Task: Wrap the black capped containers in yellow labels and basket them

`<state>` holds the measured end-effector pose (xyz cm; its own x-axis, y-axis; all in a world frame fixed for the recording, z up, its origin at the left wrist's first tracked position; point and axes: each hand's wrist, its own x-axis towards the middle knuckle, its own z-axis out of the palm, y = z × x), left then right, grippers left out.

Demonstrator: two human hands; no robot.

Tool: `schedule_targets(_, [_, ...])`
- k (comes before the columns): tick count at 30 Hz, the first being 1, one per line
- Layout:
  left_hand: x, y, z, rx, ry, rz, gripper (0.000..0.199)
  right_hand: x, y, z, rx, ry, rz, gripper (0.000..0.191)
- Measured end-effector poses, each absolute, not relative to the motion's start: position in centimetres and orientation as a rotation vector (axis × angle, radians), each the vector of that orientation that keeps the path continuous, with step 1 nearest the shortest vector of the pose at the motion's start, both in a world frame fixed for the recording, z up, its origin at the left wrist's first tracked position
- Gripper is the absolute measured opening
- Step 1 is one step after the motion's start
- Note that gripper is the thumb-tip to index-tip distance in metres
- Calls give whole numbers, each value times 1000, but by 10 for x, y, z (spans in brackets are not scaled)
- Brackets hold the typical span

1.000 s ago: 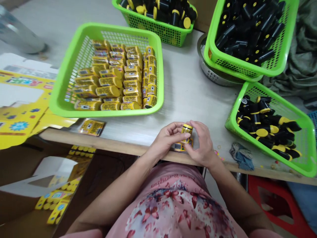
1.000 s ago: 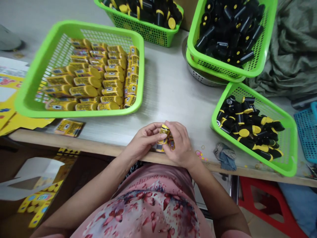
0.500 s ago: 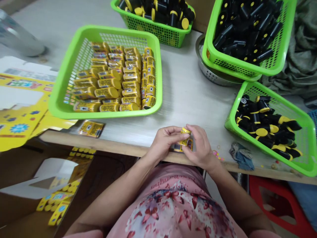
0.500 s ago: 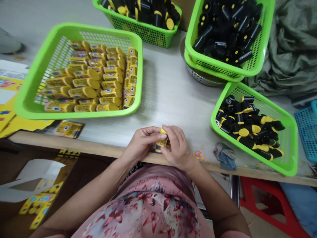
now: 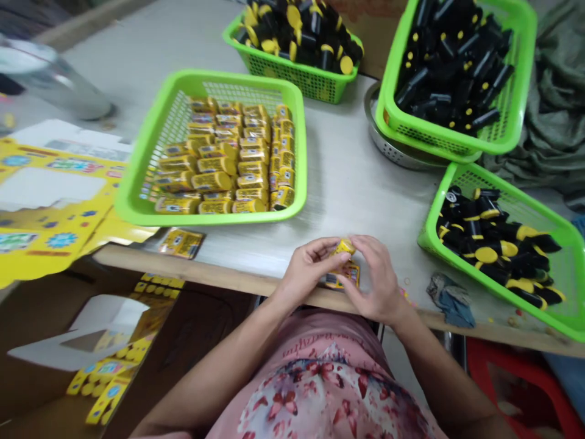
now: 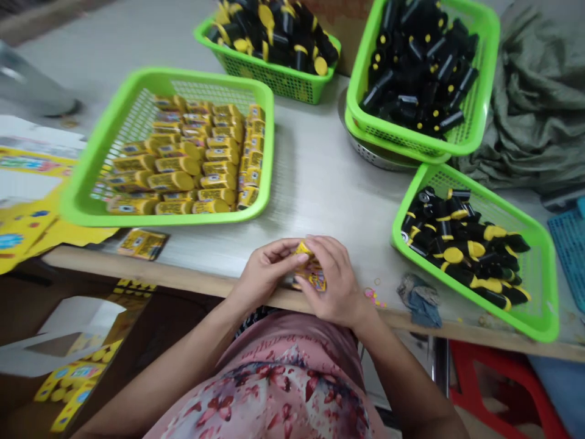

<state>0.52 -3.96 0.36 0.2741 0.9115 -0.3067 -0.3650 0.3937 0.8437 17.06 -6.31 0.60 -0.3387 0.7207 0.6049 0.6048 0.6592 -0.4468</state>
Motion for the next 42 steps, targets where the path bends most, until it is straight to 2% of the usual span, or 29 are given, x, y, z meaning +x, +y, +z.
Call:
schedule_targets(7, [-29,-36,15,944,843,894,36,182,-41,54,-799,-2588,236,51])
schedule_targets(10, [-51,-37,11,893,808,939,53,168,-21,71,-780,-2479,206,45])
schedule_targets(13, [-70,-40,3,852,836,974,52,141,12,81,-831,-2306,242,39])
schedule_targets(17, [-75,-40,-6,853,854,915,49,82,76,78,-928,-2142,561,31])
schedule_targets(22, [-71,-36,-15,908,803,821,64,5,154,68,-1281,-2001,908,29])
schedule_targets(27, [-72,-39,-18,937,790,785,71,-35,187,61,-1391,-2070,898,26])
schedule_targets(31, [-72,-42,-17,952,769,772,70,-59,193,62,-1387,-2163,885,26])
schedule_targets(36, [-70,-41,-18,937,769,781,76,-76,190,68,-1398,-2320,812,21])
schedule_targets(42, [-69,-41,-17,911,777,784,71,-69,188,71,-1368,-2449,738,19])
